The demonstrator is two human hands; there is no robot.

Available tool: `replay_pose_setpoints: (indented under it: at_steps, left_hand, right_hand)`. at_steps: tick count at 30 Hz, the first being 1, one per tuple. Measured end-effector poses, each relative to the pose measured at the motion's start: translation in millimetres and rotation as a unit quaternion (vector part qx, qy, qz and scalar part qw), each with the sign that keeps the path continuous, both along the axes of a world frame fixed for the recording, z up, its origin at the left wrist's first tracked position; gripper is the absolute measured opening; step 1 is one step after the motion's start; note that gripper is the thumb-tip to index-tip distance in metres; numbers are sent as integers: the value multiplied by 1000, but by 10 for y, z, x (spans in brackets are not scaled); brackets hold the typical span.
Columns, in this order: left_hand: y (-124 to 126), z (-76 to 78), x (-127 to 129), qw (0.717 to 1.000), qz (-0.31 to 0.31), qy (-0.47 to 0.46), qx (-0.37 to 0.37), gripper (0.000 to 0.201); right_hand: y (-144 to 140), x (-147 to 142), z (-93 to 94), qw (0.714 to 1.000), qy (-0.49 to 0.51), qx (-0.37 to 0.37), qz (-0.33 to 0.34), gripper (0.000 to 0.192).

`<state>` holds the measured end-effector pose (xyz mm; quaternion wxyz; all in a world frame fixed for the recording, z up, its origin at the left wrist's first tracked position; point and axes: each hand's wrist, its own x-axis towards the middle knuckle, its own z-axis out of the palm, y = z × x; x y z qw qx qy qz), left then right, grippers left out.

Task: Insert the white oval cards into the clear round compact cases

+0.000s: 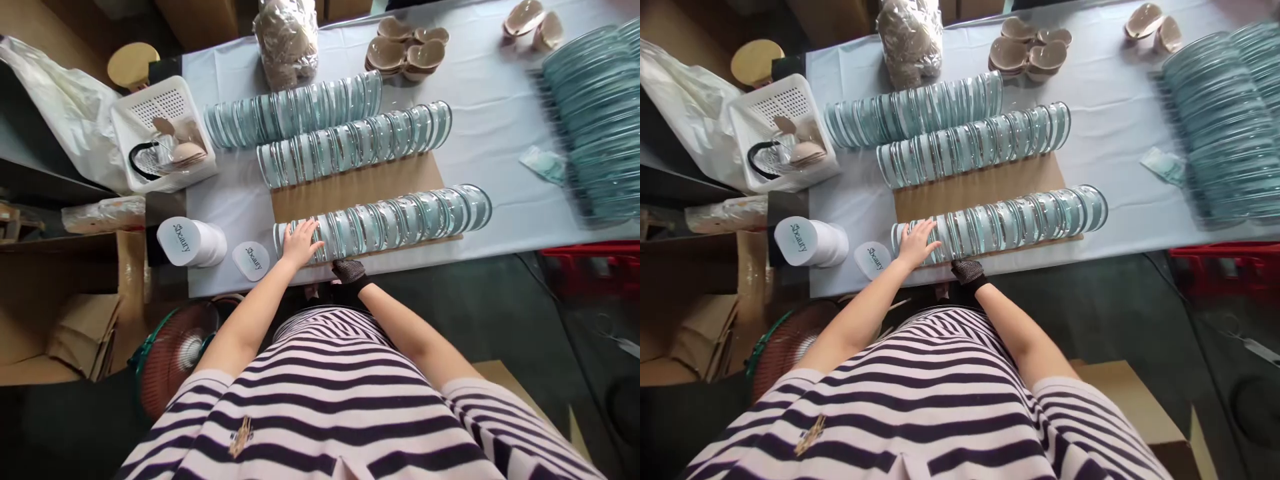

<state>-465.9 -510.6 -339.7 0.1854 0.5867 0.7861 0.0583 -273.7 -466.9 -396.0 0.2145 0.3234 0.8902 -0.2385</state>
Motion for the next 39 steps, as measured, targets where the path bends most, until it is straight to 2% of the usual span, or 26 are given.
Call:
replay_pose_setpoints:
  at_steps: [3, 6, 9, 11, 13, 14, 16, 18, 21, 23, 26, 30, 32, 34, 36, 39]
  left_hand:
    - [-13, 7, -2, 1000, -2, 1, -7, 57]
    - [-13, 27, 7, 1000, 1, 4, -20, 58]
    - [42, 60, 78, 1000, -8, 4, -20, 61]
    - [116, 72, 167, 1000, -27, 1, -8, 67]
    - [202, 64, 269, 999, -44, -3, -1, 72]
    - [241, 53, 316, 999, -46, -4, -1, 74]
    - [296, 23, 385, 999, -42, -5, -3, 73]
    - [319, -5, 412, 999, -40, -4, -6, 70]
    - [317, -19, 397, 999, -42, 0, -17, 70]
    - [317, -16, 379, 999, -38, 4, -24, 70]
    - [330, -11, 369, 999, -29, 5, -25, 67]
    - [341, -6, 377, 1000, -24, -6, -14, 64]
    - [340, -1, 382, 1000, -28, -9, -4, 64]
    - [338, 3, 387, 1000, -28, -6, 0, 64]
    - [334, 3, 388, 1000, -27, -2, -7, 64]
    - [316, 7, 380, 999, -30, 4, -17, 65]
  right_hand:
    - [-27, 17, -188, 1000, -15, -5, -20, 42]
    - [-25, 107, -146, 1000, 6, 0, -25, 41]
    - [154, 199, 117, 996, 76, 37, -28, 42]
    - [459, 144, 356, 989, 99, 93, -56, 43]
    - [870, -49, 579, 982, 83, 147, -87, 41]
    - [1081, -194, 670, 985, 62, 147, -72, 37]
    - [1434, -541, 798, 995, -15, 99, -13, 34]
    - [1642, -898, 865, 992, -101, 39, 64, 37]
    - [1709, -1280, 917, 968, -177, 5, 179, 44]
    - [1673, -1355, 950, 958, -176, 26, 225, 42]
    - [1558, -1155, 989, 966, -111, 69, 224, 33]
    - [1180, -479, 900, 990, -1, 92, 107, 31]
    - [901, -123, 743, 995, 13, 90, 47, 34]
    - [636, 150, 517, 998, 3, 66, 23, 38]
    - [444, 311, 263, 999, -15, 35, 17, 40]
    - [296, 405, -40, 999, -41, 14, -3, 43]
